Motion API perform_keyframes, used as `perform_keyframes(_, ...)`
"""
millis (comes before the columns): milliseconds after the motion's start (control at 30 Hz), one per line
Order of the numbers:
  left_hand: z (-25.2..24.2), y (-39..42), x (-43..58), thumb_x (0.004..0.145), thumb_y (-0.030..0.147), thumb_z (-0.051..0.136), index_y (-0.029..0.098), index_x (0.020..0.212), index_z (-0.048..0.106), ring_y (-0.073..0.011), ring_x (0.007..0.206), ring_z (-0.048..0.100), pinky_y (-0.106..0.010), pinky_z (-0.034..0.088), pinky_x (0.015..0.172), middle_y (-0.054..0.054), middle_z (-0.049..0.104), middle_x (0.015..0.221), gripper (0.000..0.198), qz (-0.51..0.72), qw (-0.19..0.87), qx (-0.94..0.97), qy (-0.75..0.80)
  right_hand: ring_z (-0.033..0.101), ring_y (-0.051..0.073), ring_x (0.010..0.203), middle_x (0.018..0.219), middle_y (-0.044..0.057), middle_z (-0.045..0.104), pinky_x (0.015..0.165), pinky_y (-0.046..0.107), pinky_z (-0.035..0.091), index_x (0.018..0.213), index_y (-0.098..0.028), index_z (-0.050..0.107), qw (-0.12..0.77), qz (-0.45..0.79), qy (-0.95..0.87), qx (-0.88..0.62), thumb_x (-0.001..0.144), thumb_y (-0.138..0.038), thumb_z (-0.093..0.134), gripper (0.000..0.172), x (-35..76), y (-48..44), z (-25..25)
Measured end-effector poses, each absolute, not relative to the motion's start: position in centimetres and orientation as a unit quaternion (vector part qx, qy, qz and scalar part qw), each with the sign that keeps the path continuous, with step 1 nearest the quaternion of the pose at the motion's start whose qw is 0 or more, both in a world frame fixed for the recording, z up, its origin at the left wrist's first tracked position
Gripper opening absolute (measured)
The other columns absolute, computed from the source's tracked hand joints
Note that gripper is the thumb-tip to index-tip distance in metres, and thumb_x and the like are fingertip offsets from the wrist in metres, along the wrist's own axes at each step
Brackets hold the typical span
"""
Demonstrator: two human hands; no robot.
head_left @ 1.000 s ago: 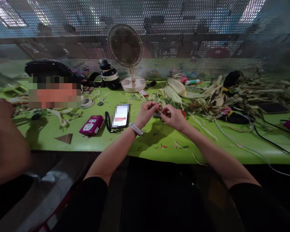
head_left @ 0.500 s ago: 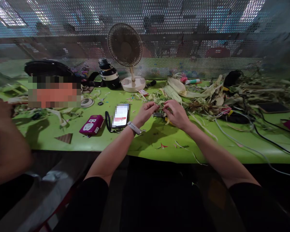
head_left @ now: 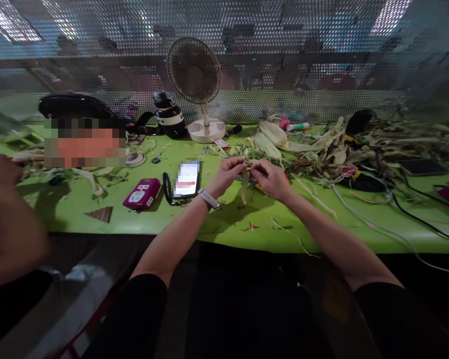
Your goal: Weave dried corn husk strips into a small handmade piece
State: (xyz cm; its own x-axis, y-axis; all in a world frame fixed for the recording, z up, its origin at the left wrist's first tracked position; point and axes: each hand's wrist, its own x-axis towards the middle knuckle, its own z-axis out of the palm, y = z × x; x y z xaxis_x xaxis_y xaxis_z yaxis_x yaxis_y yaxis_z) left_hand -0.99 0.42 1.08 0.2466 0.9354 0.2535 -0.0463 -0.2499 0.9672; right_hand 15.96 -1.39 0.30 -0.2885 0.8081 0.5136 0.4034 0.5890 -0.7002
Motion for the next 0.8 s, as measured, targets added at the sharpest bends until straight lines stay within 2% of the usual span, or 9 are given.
perform_keyframes(133,0.9,0.6,-0.84,0.062,0.031,0.073,0.015,0.069,0.064,-0.0095,0.063,0.056,-0.026,0.05,0.069,0.002,0.062,0.065,0.02,0.513,0.551,0.537,0.381,0.059,0.016,0.065,0.071,0.002,0.065,0.063,0.027,0.042,0.084,-0.019,0.058,0.461,0.2,-0.746,-0.437,0.085,-0.037,0.054,0.018,16.27,-1.28,0.43)
perform_keyframes(267,0.97,0.4,-0.91,0.062,0.033,0.074,0.014,0.067,0.066,-0.012,0.066,0.061,-0.028,0.053,0.071,-0.001,0.067,0.067,0.021,0.507,0.585,0.516,0.367,0.051,0.013,0.057,0.064,0.001,0.061,0.058,0.026,0.037,0.074,-0.019,0.056,0.453,0.18,-0.738,-0.466,0.08,-0.036,0.055,0.018,16.24,-1.46,0.72)
perform_keyframes(467,0.96,-0.04,-0.94,0.062,0.042,0.082,0.013,0.074,0.071,-0.0095,0.068,0.059,-0.025,0.05,0.07,-0.001,0.067,0.073,0.033,0.472,0.573,0.583,0.331,0.048,0.012,0.054,0.061,0.0,0.058,0.055,0.026,0.035,0.07,-0.02,0.054,0.459,0.187,-0.723,-0.481,0.076,-0.035,0.055,0.016,15.99,-1.67,1.08)
perform_keyframes(600,0.63,0.25,-0.78,0.067,0.044,0.079,0.014,0.073,0.068,-0.0081,0.066,0.055,-0.023,0.048,0.067,0.001,0.062,0.069,0.033,0.474,0.555,0.601,0.325,0.051,0.013,0.056,0.061,0.0,0.059,0.057,0.026,0.038,0.07,-0.02,0.054,0.467,0.198,-0.721,-0.472,0.076,-0.036,0.057,0.017,16.07,-1.51,1.0)
perform_keyframes(733,0.64,0.39,-0.68,0.069,0.041,0.079,0.015,0.084,0.067,-0.0071,0.067,0.055,-0.021,0.048,0.067,0.001,0.064,0.076,0.032,0.493,0.552,0.591,0.322,0.053,0.013,0.059,0.063,0.001,0.061,0.059,0.026,0.04,0.07,-0.02,0.055,0.472,0.203,-0.72,-0.466,0.077,-0.036,0.058,0.018,16.16,-1.41,1.04)
perform_keyframes(800,0.77,0.33,-0.74,0.07,0.042,0.078,0.015,0.082,0.066,-0.0067,0.065,0.054,-0.021,0.048,0.065,0.001,0.063,0.074,0.032,0.499,0.55,0.581,0.335,0.052,0.013,0.058,0.063,0.001,0.061,0.059,0.026,0.04,0.069,-0.02,0.055,0.472,0.204,-0.722,-0.464,0.077,-0.036,0.058,0.019,16.17,-1.48,1.17)
